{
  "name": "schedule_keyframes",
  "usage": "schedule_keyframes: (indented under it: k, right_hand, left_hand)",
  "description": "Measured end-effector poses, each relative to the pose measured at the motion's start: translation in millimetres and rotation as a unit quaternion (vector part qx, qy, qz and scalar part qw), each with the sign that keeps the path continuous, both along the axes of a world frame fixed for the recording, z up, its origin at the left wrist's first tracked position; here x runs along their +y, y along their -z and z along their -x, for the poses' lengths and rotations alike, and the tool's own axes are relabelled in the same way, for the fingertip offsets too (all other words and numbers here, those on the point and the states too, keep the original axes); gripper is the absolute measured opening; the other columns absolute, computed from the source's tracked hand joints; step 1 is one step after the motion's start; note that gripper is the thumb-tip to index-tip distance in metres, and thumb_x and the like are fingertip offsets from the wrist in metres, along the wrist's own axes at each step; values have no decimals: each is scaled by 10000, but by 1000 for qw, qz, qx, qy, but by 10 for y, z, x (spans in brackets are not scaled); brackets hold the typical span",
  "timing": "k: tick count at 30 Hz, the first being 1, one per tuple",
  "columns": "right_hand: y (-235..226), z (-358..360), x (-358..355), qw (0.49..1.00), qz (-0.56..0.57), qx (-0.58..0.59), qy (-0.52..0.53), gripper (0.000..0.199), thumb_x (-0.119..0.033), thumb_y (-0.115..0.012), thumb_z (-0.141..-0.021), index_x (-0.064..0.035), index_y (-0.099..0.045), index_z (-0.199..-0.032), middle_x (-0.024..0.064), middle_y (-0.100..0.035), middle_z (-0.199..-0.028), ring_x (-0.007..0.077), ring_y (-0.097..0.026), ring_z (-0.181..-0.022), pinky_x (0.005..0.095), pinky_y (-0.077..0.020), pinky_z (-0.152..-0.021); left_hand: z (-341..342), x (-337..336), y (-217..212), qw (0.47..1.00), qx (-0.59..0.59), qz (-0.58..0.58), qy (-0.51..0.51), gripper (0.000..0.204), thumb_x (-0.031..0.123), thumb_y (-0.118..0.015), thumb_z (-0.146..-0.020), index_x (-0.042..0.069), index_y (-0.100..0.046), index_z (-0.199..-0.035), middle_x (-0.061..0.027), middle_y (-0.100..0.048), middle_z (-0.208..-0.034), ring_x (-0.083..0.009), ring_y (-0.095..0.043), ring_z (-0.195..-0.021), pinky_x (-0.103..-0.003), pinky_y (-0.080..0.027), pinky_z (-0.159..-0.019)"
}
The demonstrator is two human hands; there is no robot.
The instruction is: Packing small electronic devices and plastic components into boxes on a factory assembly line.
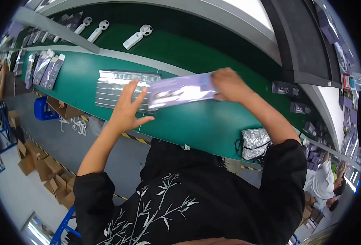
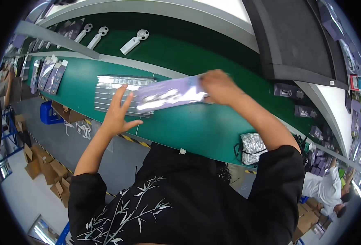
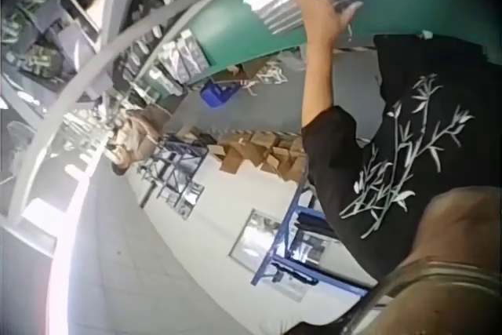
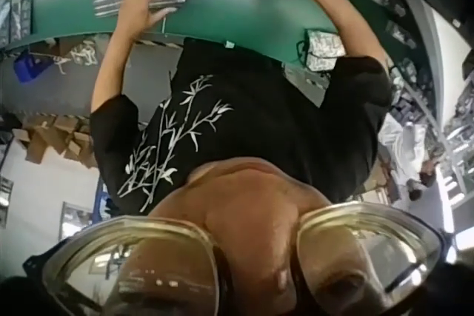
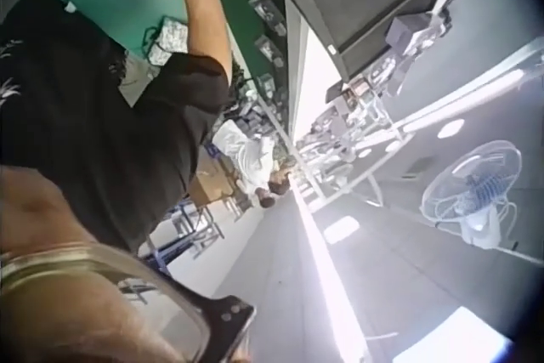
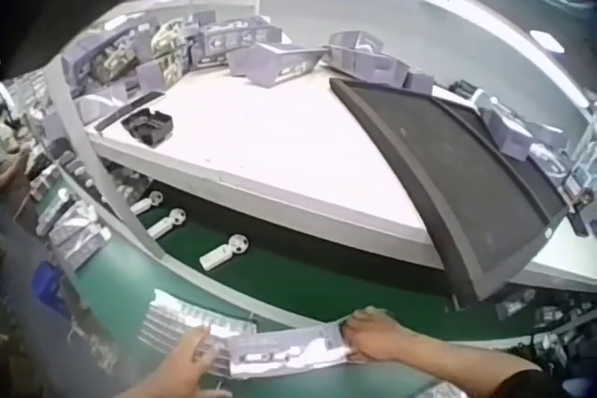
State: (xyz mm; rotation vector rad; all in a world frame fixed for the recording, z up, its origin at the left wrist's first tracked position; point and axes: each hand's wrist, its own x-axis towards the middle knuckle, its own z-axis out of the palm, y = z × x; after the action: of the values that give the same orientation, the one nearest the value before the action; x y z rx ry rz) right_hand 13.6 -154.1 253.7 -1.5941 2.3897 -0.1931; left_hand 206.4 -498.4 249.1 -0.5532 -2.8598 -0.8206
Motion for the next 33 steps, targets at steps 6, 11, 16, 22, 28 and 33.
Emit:
schedule_keyframes:
  k: [6, 11, 16, 22, 28, 33]
  right_hand:
    - [1492, 742, 3255, 947, -153, 82, 271, 518, -96, -668, -729, 23, -572, -1224, 242, -615, -1202, 397, -587, -1118, 458, -465, -972]
    - [1931, 648, 2297, 928, 62, 100, 354, 282, -166, -525, -899, -45, -671, -1108, 231, -679, -1034, 393, -643, -981, 443, -509, -840]
    - [1843, -646, -865, 635, 187, -677, 322, 298, -248, -546, -985, -35, -637, -1174, 70, -679, -1030, 182, -650, -914, 317, -521, -822]
    - [2319, -1173, -2047, 621, 236, -682, 307, 213, -191, -576, -972, -5, -659, -1035, 63, -678, -916, 136, -646, -795, 303, -544, -703]
    - [2193, -1325, -2523, 639, 203, -591, 448, 214, -177, -655, -931, -23, -685, -786, 17, -645, -673, 98, -580, -586, 246, -467, -530]
    - [1660, -1389, -2113, 633, 182, -463, 593, 324, -251, -646, -942, -58, -637, -681, -30, -528, -568, 67, -462, -509, 255, -429, -516]
  left_hand:
    - [-160, -664, 1101, 967, -39, 101, -232, 707, 430, -741, -815, 93, -503, -1389, -319, -332, -1469, -511, -362, -1321, -542, -316, -1083]
    - [-575, -1198, 1241, 892, -103, 211, -387, 673, 483, -688, -844, 127, -515, -1388, -320, -360, -1454, -499, -379, -1315, -548, -326, -1069]
    - [-185, -982, 1229, 947, -20, 200, -249, 621, 490, -690, -823, 134, -568, -1316, -280, -453, -1370, -465, -423, -1281, -524, -352, -1039]
    - [669, -126, 1692, 993, 43, 51, -100, 571, 427, -681, -797, 143, -587, -1283, -184, -509, -1329, -382, -412, -1313, -630, -262, -1066]
    - [738, -767, 1721, 998, 4, 15, -65, 532, 421, -638, -844, 185, -570, -1315, -146, -540, -1250, -338, -462, -1237, -637, -231, -1086]
    - [732, -1051, 1696, 999, -32, 6, -38, 445, 389, -606, -879, 184, -587, -1274, -127, -556, -1190, -309, -487, -1165, -621, -231, -1099]
